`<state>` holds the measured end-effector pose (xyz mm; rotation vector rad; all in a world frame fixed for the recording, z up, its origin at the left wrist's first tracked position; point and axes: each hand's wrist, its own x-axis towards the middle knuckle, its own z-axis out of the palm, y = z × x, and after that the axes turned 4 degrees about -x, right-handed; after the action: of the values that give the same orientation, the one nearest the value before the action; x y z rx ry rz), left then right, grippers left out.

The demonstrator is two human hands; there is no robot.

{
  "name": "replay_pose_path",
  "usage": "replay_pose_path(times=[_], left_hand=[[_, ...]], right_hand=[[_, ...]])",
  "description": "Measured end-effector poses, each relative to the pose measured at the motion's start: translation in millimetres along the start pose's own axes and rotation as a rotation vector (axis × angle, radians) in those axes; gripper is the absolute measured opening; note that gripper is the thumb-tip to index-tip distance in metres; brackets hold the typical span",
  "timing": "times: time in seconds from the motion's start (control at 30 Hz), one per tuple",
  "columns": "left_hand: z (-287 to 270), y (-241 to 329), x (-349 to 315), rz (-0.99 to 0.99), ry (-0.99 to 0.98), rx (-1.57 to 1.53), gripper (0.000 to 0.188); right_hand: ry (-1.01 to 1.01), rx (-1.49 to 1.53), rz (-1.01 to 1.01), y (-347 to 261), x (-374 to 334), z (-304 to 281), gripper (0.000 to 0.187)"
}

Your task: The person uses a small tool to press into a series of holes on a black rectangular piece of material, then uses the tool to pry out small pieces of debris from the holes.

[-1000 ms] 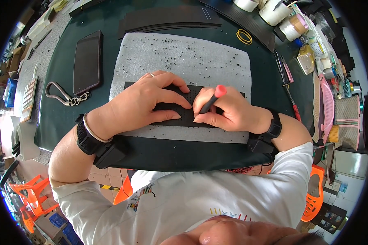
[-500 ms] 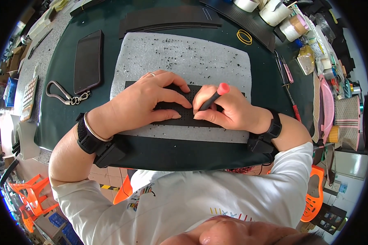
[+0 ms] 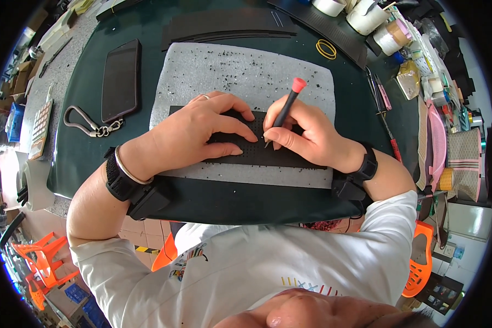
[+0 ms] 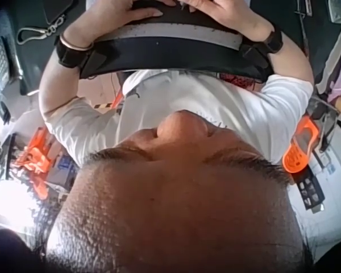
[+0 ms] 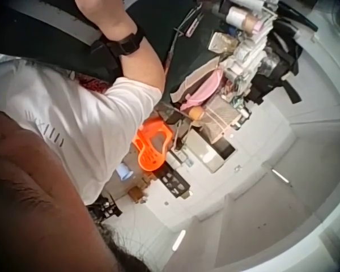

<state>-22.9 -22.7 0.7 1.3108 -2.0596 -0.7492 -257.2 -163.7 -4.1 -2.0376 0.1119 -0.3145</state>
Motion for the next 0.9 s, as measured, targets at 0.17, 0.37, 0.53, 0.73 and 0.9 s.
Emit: replay_pose_path(times=[0.17, 0.37, 0.53, 0.73, 0.9], left_hand=[[-2, 8, 7, -0.043, -0.023, 0.051, 0.022], [4, 25, 16, -0.070, 0.017, 0.230, 0.019], [4, 27, 25, -0.235, -0.056, 0.066, 0.021], [3, 17, 18, -0.162, -0.029, -0.013, 0.028], [8, 11, 13, -0.097, 0.012, -0.018, 0.029]], right_hand=[[-0.094, 0.102, 0.171, -7, 1, -9, 0.016], [-0.097, 0.026, 0.121, -8, -7, -4, 0.015], [-0.097, -0.096, -0.013, 1, -10, 1, 0.014], [-0.071, -0.092, -0.070, 2, -7, 2, 0.013], [-0.086, -0.144, -0.152, 9, -8, -1, 0.013]])
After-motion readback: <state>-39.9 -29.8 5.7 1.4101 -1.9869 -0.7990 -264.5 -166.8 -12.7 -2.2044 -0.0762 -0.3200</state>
